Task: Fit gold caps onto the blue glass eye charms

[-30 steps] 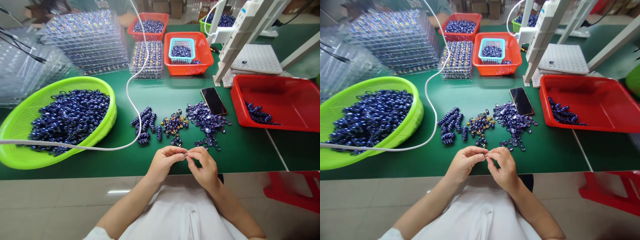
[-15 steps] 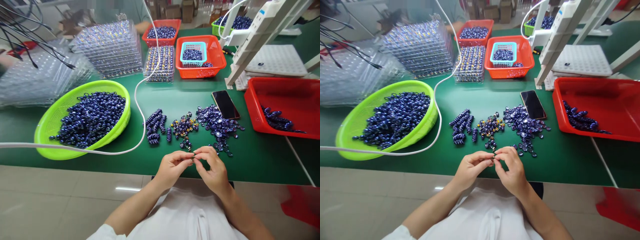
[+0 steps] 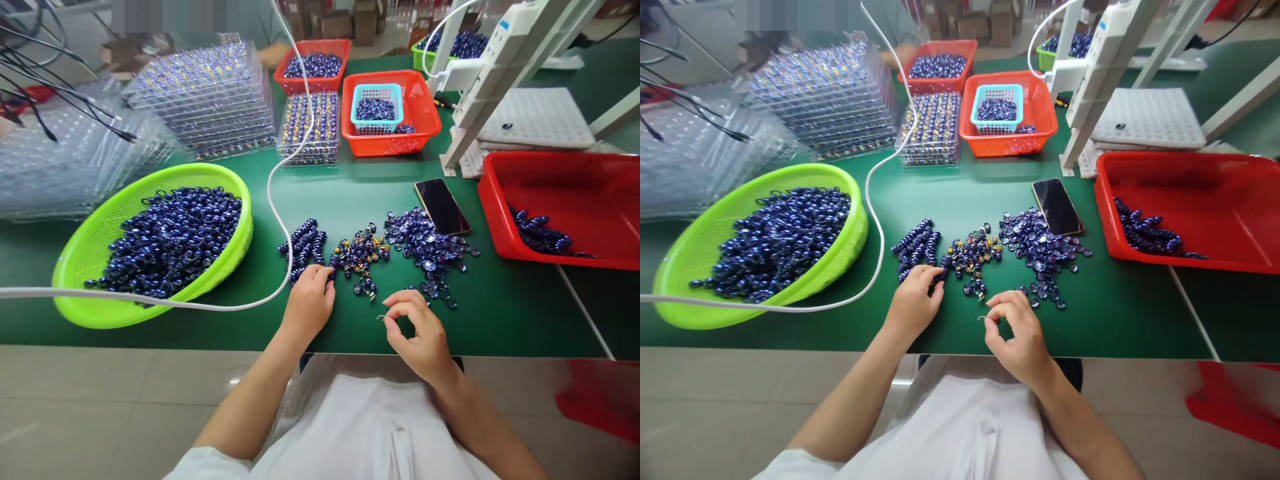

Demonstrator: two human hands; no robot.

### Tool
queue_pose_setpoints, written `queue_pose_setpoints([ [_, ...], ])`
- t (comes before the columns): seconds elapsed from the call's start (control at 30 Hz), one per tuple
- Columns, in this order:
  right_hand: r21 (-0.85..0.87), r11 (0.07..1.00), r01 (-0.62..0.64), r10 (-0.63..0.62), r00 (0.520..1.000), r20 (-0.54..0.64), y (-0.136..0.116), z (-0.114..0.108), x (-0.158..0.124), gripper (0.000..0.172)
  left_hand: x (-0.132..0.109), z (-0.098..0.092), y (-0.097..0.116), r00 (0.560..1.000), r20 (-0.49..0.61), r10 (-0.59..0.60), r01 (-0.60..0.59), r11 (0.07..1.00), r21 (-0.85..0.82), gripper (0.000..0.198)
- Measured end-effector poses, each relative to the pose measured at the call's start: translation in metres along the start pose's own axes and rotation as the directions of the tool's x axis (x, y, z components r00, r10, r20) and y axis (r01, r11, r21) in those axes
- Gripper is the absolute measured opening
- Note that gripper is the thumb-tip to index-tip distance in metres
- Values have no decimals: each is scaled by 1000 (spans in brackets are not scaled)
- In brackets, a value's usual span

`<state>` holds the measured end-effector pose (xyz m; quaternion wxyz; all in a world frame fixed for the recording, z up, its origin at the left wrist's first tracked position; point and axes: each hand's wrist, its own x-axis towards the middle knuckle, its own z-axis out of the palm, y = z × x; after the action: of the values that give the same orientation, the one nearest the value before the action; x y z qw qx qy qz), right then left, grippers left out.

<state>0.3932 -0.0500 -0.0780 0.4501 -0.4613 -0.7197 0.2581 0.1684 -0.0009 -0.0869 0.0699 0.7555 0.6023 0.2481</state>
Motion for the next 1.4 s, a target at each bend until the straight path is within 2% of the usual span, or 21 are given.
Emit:
queue_pose_setpoints([
  [0.17,2,1000,-9,9,1000,-2,4,0,0,17,-3,-9,-2,998,-65,24,-25,1000,-7,18],
  [0.33,9,1000,-29,29,1000,9,2,2,0,16,-6,-16,-4,992,-115,57,-60,998,-21,23],
  [0.53,24,997,-78,78,997,18,1,-2,0,15,-10,-13,-7,991,-72,113,-116,992,-52,30],
  [0.6,27,996,-86,86,996,18,1,-3,-1,15,-11,-12,-4,991,-68,116,-123,987,-100,32],
  [0.67,37,994,-104,103,994,21,2,-4,-2,14,-12,-13,4,993,-89,79,-97,970,-222,34],
  [0.73,69,987,-146,144,989,25,1,-3,-3,14,-13,-14,16,996,-93,-4,-36,904,-425,31],
  [0.77,97,980,-174,172,985,28,0,-2,-3,14,-14,-14,23,996,-70,-53,6,839,-544,27],
  [0.87,198,951,-238,232,971,54,-4,2,-3,13,-16,-10,45,979,104,-176,183,535,-825,22],
  [0.93,218,949,-228,220,974,59,-7,5,-2,12,-17,-5,57,948,237,-214,300,347,-888,26],
  [1.0,176,969,-173,170,985,35,-9,6,-2,14,-17,0,65,924,305,-232,359,248,-900,28],
  [1.07,102,991,-92,92,996,4,-9,6,-2,16,-17,5,68,918,313,-244,368,224,-903,29],
  [1.23,-46,995,91,-92,995,-22,-5,4,-5,25,-17,12,67,908,318,-271,387,258,-885,28],
  [1.4,-103,988,115,-117,993,-13,-8,4,-8,27,-17,12,67,893,342,-291,427,313,-849,21],
])
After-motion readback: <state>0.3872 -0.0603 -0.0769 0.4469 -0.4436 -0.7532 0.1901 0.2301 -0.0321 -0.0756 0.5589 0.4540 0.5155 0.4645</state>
